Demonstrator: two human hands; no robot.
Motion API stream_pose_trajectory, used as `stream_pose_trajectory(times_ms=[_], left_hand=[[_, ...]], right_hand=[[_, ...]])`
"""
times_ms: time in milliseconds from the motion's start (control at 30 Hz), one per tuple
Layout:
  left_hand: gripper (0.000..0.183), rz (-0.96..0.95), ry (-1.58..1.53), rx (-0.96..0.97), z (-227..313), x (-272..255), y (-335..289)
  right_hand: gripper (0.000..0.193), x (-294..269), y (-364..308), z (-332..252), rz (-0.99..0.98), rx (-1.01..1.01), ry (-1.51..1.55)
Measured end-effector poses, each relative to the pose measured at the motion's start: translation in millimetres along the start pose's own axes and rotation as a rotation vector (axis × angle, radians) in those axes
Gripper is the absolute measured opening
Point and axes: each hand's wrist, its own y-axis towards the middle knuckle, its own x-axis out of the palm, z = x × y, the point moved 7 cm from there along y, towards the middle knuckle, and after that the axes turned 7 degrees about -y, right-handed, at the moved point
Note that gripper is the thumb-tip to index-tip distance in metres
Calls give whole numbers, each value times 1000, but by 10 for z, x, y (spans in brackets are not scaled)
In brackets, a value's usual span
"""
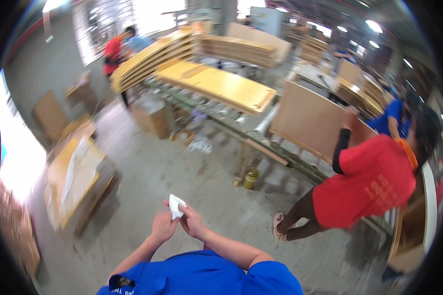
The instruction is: The person wipes the surface of large yellow wooden panels with a white cloth. They move along a conveyor line, wiping multiple panels one at a time, then stack the finished panels on a nearby pile.
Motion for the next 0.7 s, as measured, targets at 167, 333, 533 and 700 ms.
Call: stream_pose_trajectory(times_ms=[167,333,533,700], left_hand=[[28,-464,-1185,-349,-54,91,1016],[28,-400,-1185,-298,-124,-29,2179],[22,-151,-797,2,-64,-282,3363],[25,-697,-1361,-331,189,-180,4071]], right_hand=[[47,-333,898,-631,-513,-39,646],[48,-665,1694,-1256,-136,-169,134],[50,-926,2562,-1773,263,-214,17],[52,-1325,2976,-2273,-138,-364,109]])
